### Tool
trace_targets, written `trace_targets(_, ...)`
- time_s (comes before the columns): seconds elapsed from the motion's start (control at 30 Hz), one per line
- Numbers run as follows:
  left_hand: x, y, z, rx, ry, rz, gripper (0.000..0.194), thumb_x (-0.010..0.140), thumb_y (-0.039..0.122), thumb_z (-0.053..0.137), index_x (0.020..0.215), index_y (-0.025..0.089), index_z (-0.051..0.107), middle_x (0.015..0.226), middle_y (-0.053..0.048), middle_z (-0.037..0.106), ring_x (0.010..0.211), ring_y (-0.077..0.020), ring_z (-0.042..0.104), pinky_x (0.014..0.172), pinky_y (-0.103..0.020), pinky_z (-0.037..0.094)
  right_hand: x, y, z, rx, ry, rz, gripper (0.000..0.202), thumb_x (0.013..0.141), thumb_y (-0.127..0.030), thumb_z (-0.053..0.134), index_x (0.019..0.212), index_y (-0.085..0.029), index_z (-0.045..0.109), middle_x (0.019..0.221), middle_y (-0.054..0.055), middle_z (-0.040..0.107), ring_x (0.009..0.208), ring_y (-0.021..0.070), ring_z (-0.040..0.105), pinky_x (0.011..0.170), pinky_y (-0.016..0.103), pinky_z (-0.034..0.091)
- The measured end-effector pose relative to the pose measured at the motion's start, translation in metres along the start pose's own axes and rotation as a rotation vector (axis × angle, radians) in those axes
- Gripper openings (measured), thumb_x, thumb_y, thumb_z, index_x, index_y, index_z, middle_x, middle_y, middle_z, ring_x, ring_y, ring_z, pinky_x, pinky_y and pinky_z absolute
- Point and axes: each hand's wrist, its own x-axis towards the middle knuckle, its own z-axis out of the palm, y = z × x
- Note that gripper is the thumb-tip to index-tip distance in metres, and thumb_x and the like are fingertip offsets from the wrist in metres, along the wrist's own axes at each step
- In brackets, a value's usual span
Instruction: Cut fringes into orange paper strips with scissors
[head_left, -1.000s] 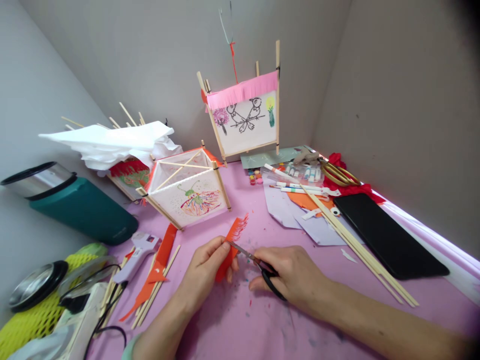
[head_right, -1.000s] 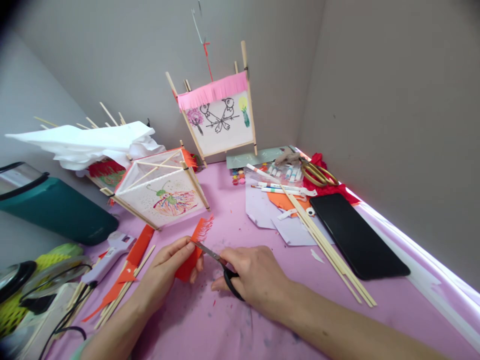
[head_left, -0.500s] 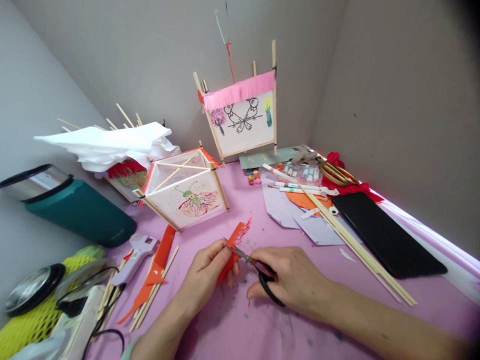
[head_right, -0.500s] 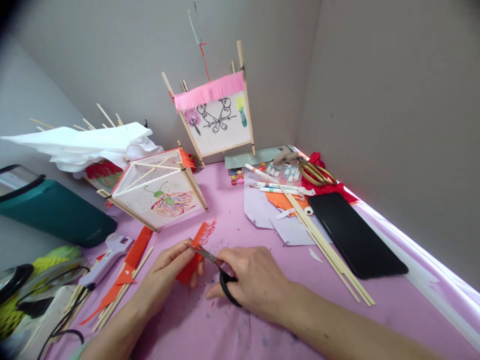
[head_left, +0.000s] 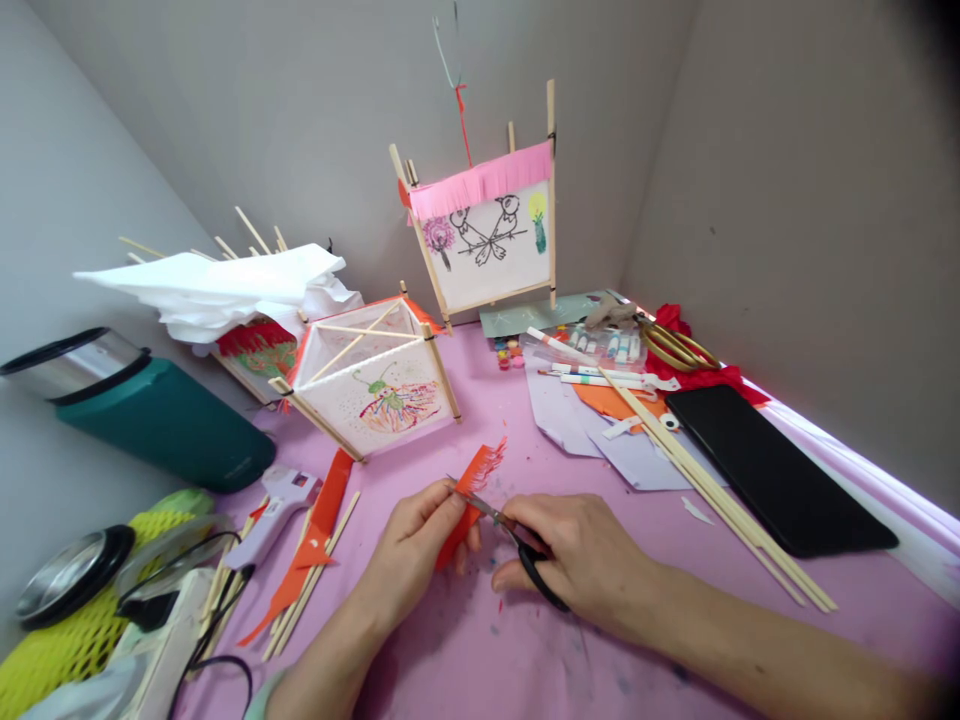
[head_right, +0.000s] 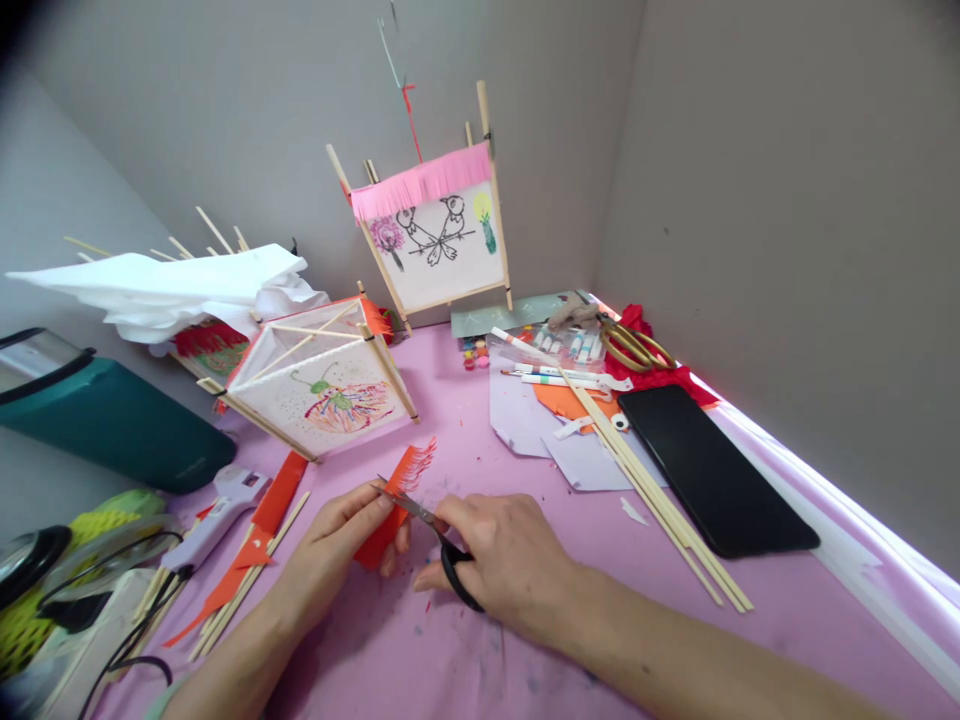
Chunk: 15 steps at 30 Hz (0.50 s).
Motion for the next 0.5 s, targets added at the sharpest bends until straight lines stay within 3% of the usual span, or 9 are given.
trace_targets(0.5,0.0006,-0.0027,-0.0024,-0.011,-0.019,0.01,0.025,0.085,0.037,0.048,0.074,0.016,0.054,0.057,0.001,0.059,0.043,-0.0095,0.049,0.047,-0.022,0.034,0.001,0.0024,0.0015,0.018,-0.006,-0.023,0.028,0.076,-0.046,0.067,0.078,-0.02,0.056,0.067,-0.003,0.061,0.057,0.0117,0.052,0.053,0.021,0.029)
